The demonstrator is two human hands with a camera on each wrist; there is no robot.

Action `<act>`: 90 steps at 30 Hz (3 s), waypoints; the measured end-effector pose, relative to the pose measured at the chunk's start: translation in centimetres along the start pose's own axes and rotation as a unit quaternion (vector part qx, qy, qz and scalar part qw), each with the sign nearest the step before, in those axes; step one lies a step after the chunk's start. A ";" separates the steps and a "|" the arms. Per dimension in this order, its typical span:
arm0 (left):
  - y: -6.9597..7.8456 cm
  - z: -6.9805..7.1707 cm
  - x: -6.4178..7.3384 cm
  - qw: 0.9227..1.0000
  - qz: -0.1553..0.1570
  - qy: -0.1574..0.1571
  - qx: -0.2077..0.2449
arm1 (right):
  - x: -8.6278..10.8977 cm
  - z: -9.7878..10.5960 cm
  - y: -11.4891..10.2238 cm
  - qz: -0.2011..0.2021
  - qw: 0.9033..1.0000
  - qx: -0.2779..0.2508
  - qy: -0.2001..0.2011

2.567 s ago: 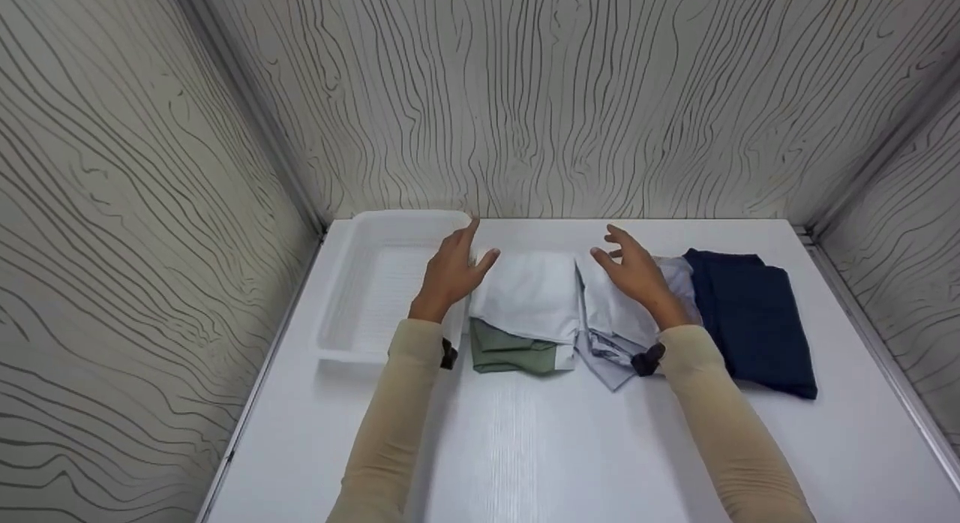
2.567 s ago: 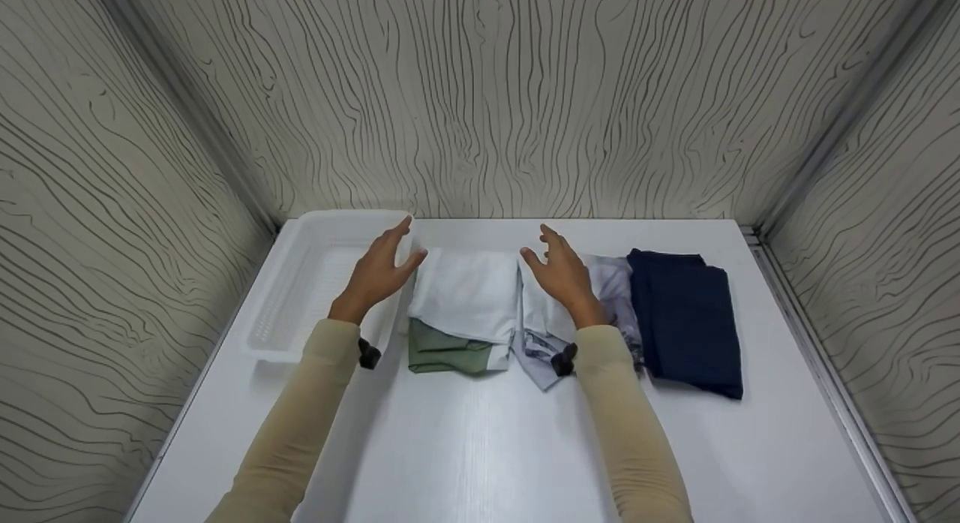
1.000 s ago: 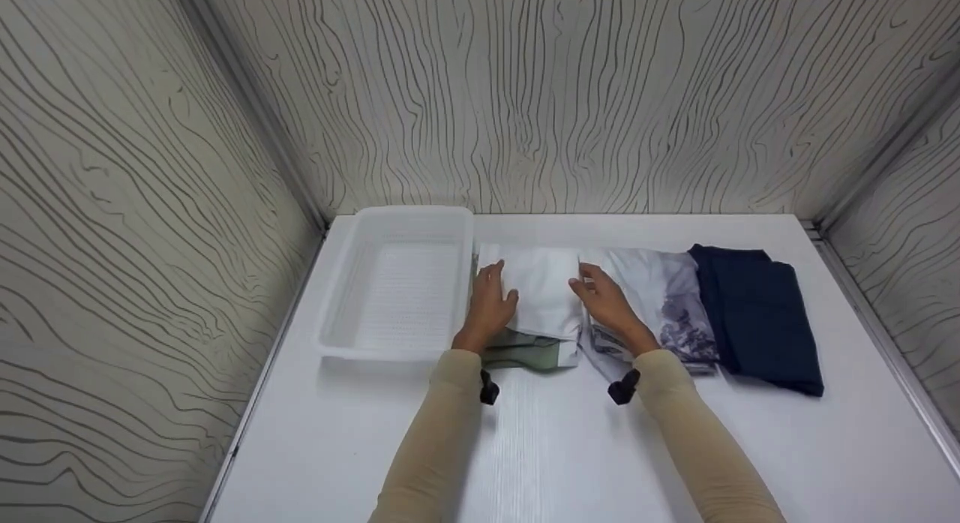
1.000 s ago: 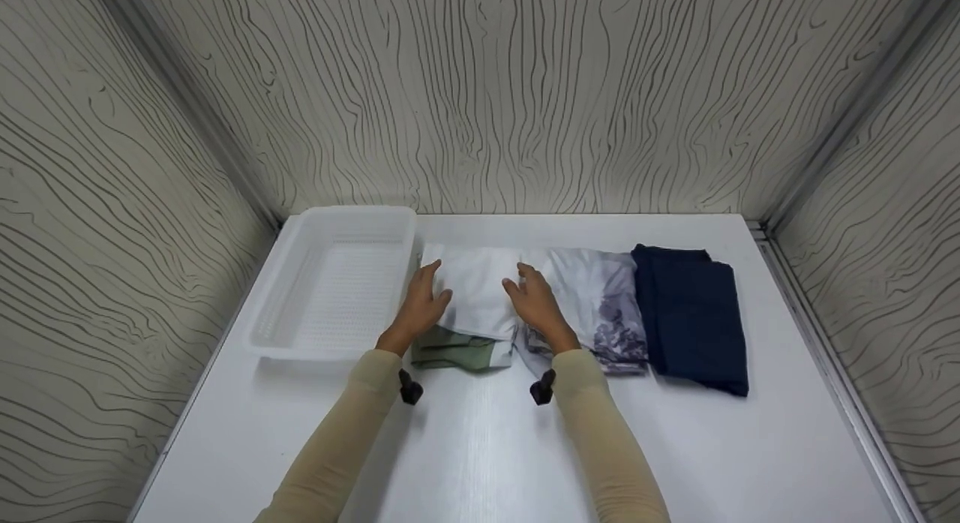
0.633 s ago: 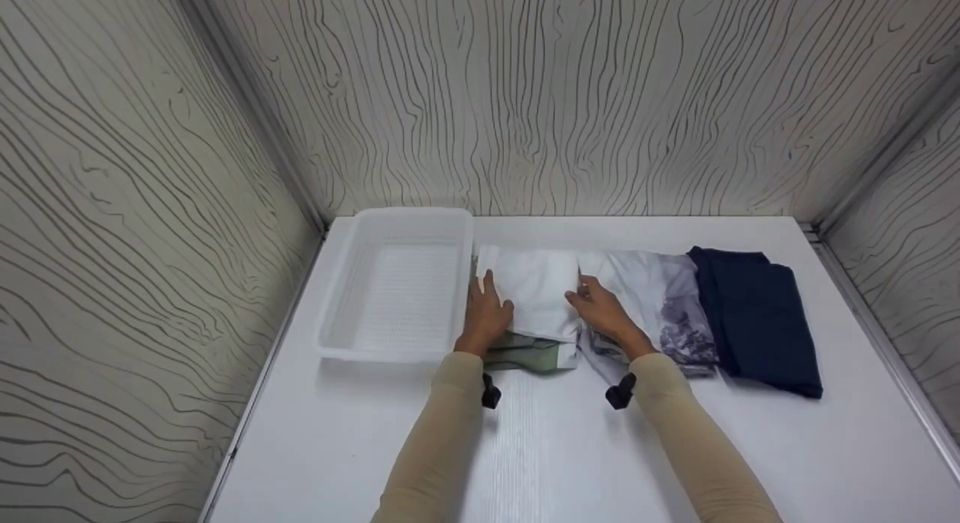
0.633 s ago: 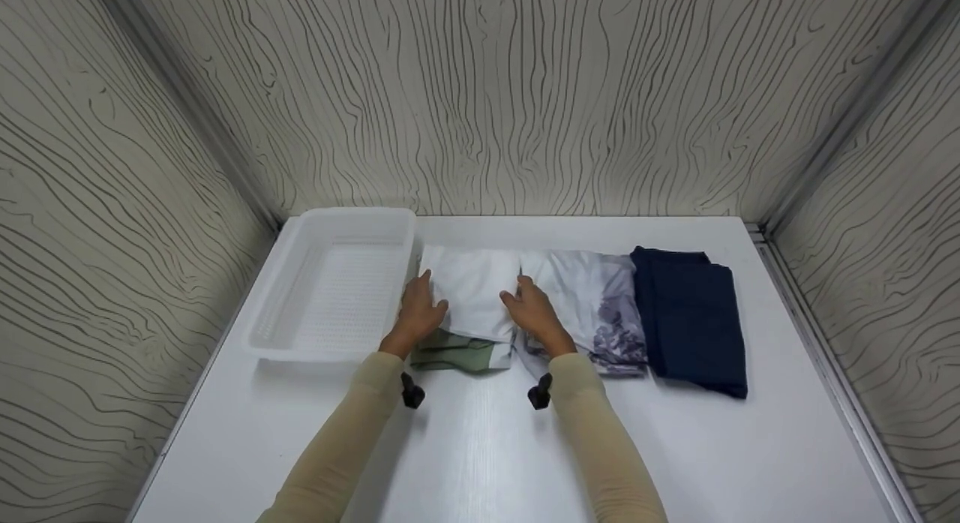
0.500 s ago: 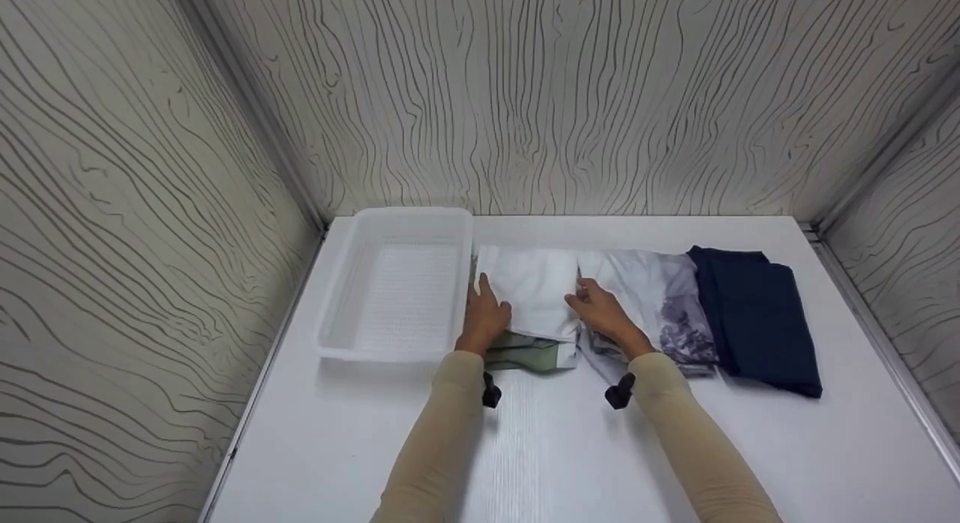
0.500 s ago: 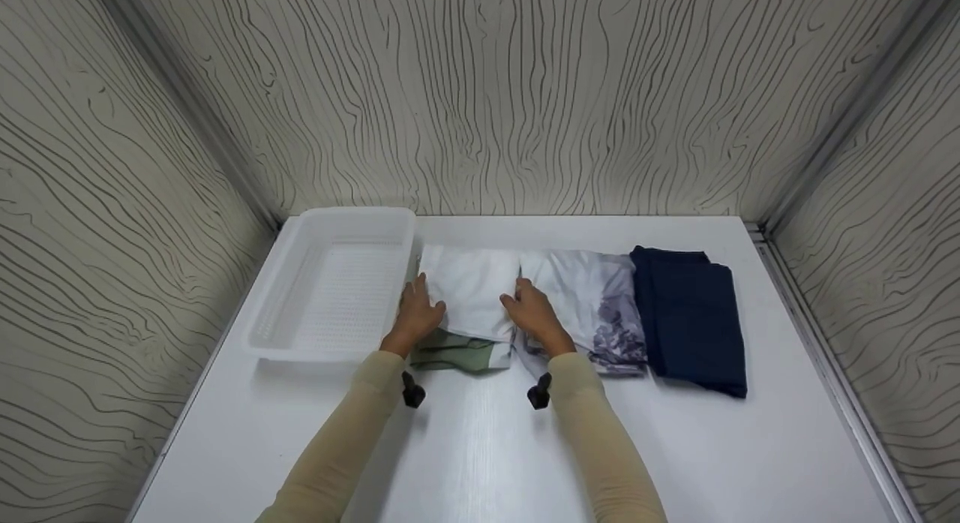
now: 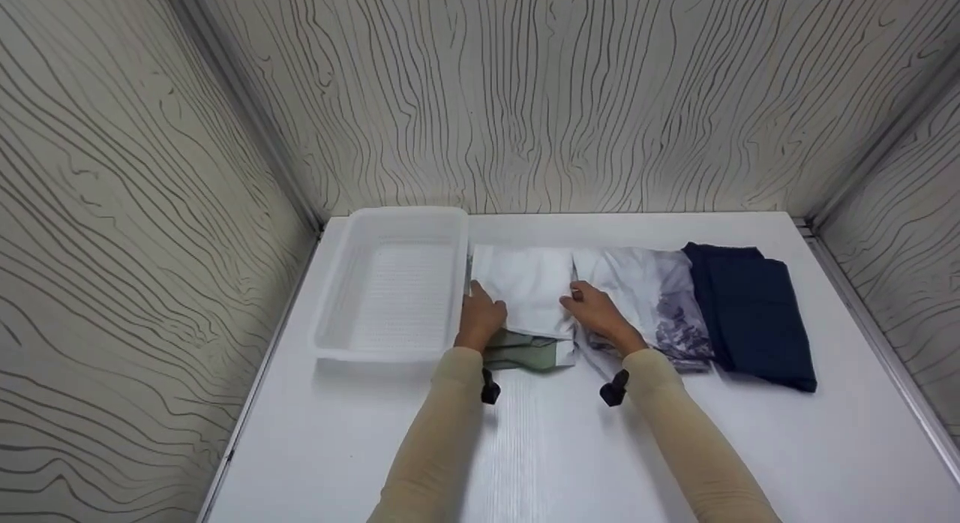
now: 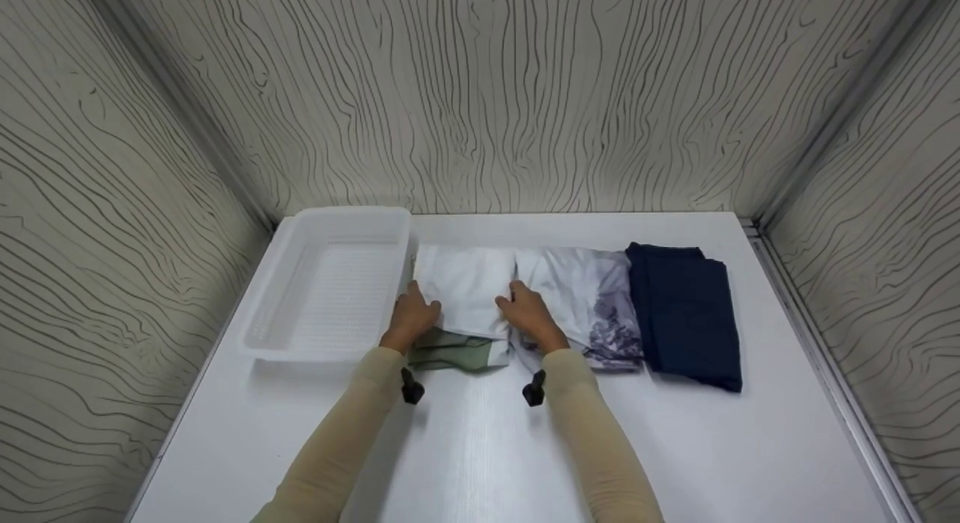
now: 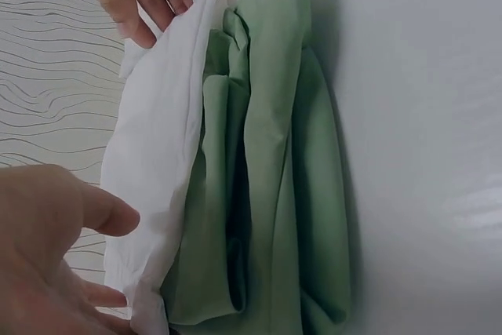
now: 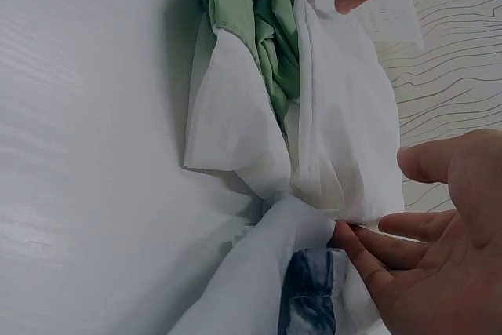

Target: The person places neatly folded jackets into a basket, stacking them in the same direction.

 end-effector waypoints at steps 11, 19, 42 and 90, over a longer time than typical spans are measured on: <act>0.0 0.1 -0.7 0.998 -0.017 0.051 0.035 | 0.0 -0.2 -0.1 0.008 1.000 0.004 0.010; 0.1 0.1 -1.2 0.994 -0.055 0.082 0.039 | -0.1 -0.3 -1.1 0.026 0.999 0.035 0.027; 1.5 0.8 -1.1 0.986 -0.106 0.009 0.128 | -0.2 -0.5 -0.1 0.005 1.000 0.019 0.005; 5.8 4.6 -0.8 0.941 -0.217 -0.070 0.252 | -1.0 2.5 -0.9 0.071 0.960 -0.271 0.014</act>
Point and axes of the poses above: each hand's wrist, its own x-axis away from the middle knuckle, its own z-axis out of the back of the hand, y = z × x, the point moved 3 cm from there along -x, towards the middle knuckle, and after that the axes turned 7 degrees about x, right-handed, at the moved point
